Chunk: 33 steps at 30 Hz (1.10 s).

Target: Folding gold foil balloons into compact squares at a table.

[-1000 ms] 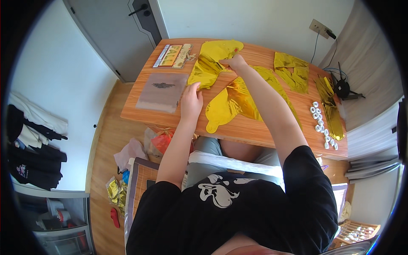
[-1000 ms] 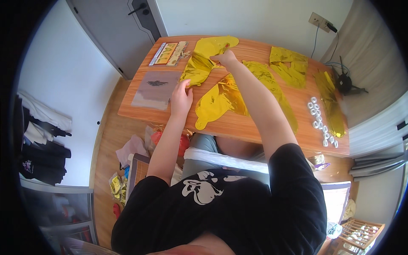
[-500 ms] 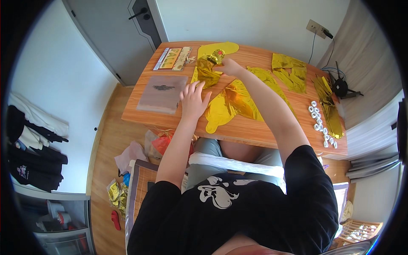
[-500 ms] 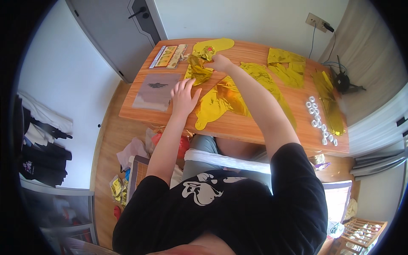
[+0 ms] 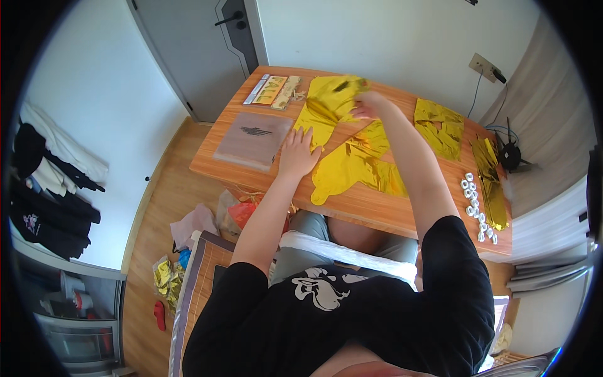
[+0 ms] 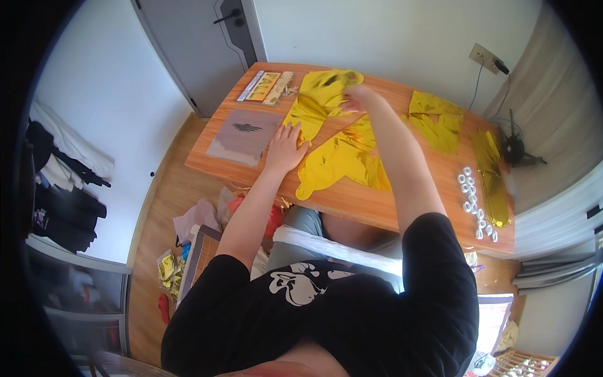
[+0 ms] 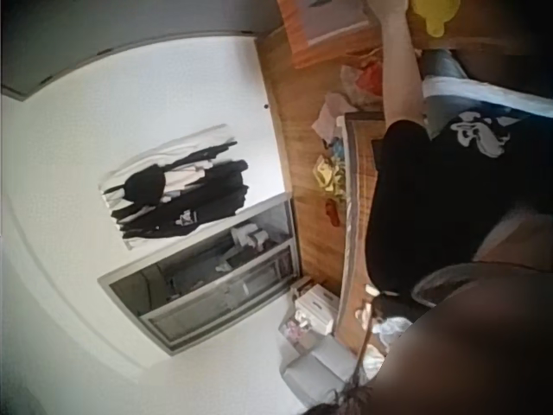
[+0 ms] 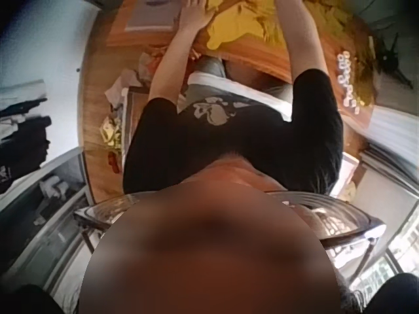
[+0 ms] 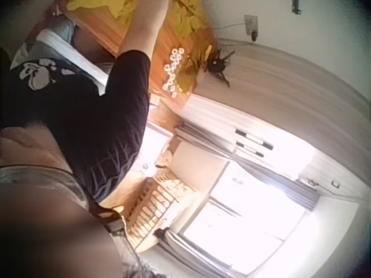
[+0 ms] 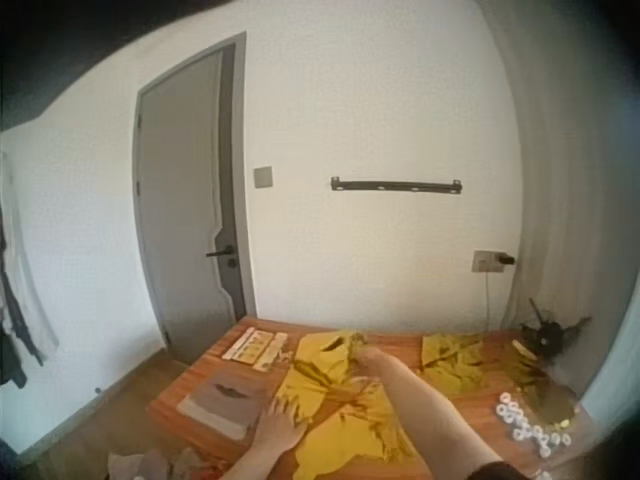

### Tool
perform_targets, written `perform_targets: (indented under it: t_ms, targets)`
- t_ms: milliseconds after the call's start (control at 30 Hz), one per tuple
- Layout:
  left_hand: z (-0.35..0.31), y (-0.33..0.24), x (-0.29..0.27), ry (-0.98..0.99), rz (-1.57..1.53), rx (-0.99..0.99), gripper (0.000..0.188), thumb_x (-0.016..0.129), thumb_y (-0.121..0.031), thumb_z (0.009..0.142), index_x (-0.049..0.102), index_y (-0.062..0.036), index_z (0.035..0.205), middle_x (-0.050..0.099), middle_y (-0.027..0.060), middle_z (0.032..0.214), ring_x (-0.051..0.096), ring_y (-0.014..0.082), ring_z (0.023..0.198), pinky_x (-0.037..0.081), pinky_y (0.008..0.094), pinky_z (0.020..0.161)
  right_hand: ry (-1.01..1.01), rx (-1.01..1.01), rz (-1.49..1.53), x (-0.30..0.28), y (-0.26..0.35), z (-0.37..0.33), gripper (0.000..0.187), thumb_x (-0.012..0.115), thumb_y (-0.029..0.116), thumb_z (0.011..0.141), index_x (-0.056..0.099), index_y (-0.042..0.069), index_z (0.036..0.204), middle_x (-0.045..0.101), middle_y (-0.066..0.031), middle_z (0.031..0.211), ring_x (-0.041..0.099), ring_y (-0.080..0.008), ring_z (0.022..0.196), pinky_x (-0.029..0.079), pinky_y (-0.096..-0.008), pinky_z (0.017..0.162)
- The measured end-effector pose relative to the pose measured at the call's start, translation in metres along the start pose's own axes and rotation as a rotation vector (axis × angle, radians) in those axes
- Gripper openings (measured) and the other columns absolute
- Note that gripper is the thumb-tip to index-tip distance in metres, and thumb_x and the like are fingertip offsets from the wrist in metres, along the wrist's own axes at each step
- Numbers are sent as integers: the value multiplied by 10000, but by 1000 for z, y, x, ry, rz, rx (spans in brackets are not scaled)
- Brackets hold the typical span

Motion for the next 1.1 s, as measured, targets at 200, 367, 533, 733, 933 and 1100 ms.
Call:
perform_targets:
  t_ms: [200,367,533,733,933,1100]
  targets:
    - [24,-52,15,99,-105,62,653,558,-498,986,503,-107,1506,438,169,1598,341,368,1511,268,512,1236,-288,-654,1098,-308,53,-27,206,557,240,1058,680,76,1066,735,-93,972,726,-220,785,617,-365,609]
    - [-1,-1,3,146,9,-72,650,559,-500,987,499,-121,1512,435,162,1602,330,359,1518,262,501,1242,-872,-822,933,-277,116,-75,323,420,190,1059,605,34,1274,707,-97,1143,697,-261,865,538,-375,708]
    - [7,-13,4,173,-59,-66,644,564,-486,992,495,-118,1516,410,165,1618,309,353,1529,224,499,1254,-952,-729,-50,-236,164,-169,408,467,300,1072,584,9,1334,709,-116,1108,679,-244,1095,501,-390,932]
    - [1,-1,6,7,-109,-22,627,659,-506,938,568,-160,1452,430,141,1606,333,348,1513,262,535,1210,-445,-573,-1340,-120,78,-230,339,505,199,1037,644,95,1329,714,-172,1148,669,-348,1071,513,-434,943]
    - [-3,-19,-8,-71,-132,165,549,710,-539,891,662,-242,1351,458,95,1593,332,330,1506,180,622,1185,-124,-391,-1347,-69,-76,-293,365,515,153,1016,643,146,1357,704,-186,1213,667,-366,1127,525,-467,951]
    - [-9,-26,-14,109,-106,350,449,781,-480,844,749,-269,1239,469,48,1590,341,315,1486,157,599,1192,-98,-412,-1210,-27,-137,-337,479,587,62,885,638,134,1356,722,-166,1127,672,-367,1081,527,-478,924]
Point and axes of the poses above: each hand's wrist, its own z-axis towards the middle knuckle, its own x-axis out of the palm, y = z × x, the point moved 3 cm from there along z, towards the middle knuckle
